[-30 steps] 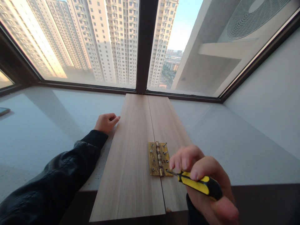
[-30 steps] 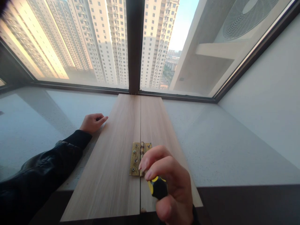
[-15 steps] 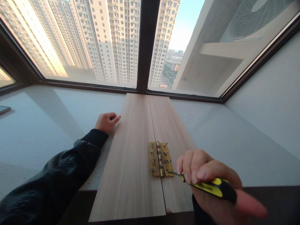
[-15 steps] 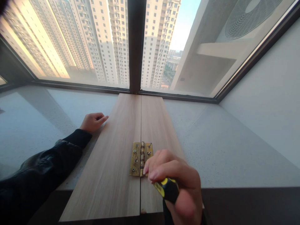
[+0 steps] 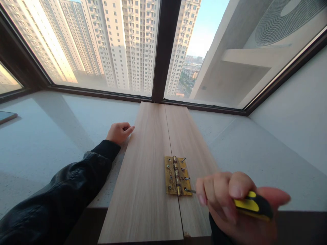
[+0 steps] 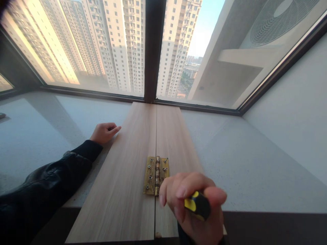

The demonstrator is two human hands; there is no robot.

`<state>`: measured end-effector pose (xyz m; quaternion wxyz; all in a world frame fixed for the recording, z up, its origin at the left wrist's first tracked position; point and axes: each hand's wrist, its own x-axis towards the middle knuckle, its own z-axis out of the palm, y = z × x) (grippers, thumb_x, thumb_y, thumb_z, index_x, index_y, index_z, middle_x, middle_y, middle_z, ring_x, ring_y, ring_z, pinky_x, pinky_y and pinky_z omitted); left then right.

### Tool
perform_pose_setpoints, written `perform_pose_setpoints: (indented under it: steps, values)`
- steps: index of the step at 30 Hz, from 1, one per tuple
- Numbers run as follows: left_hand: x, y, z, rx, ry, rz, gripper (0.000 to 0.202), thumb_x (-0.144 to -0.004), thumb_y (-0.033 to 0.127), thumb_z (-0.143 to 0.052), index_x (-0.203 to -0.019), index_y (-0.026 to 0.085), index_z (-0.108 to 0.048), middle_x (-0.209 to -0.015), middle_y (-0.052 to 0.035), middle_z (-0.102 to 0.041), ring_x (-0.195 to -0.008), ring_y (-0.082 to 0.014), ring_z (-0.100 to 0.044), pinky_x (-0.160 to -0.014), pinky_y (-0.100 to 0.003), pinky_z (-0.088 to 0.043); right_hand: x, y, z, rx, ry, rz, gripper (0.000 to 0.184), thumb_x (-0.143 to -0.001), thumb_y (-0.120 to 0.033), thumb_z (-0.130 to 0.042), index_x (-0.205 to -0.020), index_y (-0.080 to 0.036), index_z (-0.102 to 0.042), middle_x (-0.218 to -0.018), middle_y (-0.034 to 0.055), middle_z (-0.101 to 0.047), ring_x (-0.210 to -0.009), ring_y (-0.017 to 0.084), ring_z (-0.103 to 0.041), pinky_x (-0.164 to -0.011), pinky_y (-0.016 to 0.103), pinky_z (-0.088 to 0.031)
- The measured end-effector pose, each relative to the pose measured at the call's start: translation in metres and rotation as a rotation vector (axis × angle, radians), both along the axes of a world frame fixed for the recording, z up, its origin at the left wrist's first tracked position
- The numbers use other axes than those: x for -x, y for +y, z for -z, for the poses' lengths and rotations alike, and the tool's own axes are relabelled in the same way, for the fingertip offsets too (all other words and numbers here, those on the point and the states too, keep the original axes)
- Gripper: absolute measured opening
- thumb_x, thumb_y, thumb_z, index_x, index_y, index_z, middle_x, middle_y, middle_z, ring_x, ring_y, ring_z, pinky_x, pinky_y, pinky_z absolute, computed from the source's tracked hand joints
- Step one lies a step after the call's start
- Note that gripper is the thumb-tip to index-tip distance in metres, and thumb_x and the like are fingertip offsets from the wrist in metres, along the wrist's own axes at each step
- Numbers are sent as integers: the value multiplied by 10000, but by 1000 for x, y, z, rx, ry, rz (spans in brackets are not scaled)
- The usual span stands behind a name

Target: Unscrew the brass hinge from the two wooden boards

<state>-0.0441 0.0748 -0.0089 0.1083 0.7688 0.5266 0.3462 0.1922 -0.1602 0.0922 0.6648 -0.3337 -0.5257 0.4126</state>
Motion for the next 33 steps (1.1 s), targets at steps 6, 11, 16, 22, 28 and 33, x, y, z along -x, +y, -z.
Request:
perform_pose_setpoints:
  steps: [6, 11, 16, 22, 28, 33]
  values:
    - [0, 0, 0, 4, 2, 4, 393, -780, 448, -497, -519, 155, -474, -482, 40, -359, -500, -97, -361, -519, -232, -261, -8, -1, 6, -133, 66, -34, 493, -807, -650, -606, -762, -173, -488, -644, 1, -391, -568, 124, -430, -524, 241, -404]
    - [1, 1, 1, 6, 9, 2, 399, -779, 456, -496, -517, 158, -464, -481, 42, -357, -501, -98, -356, -520, -233, -265, -12, 0, 9, -233, 96, -231, 492, -962, -596, -386, -742, -167, -490, -485, -34, -351, -449, 86, -360, -524, 226, -380]
    - [0, 0, 0, 4, 10, -2, 397, -779, 455, -492, -517, 159, -465, -476, 41, -357, -497, -98, -353, -514, -232, -263, -14, -5, 6, -126, 82, -319, 529, -948, -687, -267, -870, -212, -487, -446, -54, -311, -418, 88, -293, -558, 249, -362]
    - [0, 0, -1, 10, 5, 4, 396, -775, 457, -492, -517, 158, -475, -473, 38, -368, -496, -99, -356, -508, -232, -261, -19, -4, 12, -249, -55, -110, 443, -862, -601, -570, -751, -172, -551, -691, 15, -449, -628, 137, -483, -588, 281, -430]
    - [0, 0, -1, 8, 5, 8, 394, -774, 454, -497, -517, 156, -479, -472, 42, -353, -494, -97, -353, -512, -233, -261, -9, -3, 11, -180, 39, -391, 610, -961, -672, -205, -757, -177, -497, -441, -30, -286, -414, 81, -308, -512, 223, -336]
    - [0, 1, 0, 5, 7, 17, 400, -779, 456, -494, -516, 155, -481, -471, 41, -352, -493, -98, -357, -514, -236, -262, -11, -7, 11, -162, 67, -276, 420, -844, -613, -588, -857, -210, -472, -559, -26, -424, -496, 115, -386, -534, 243, -376]
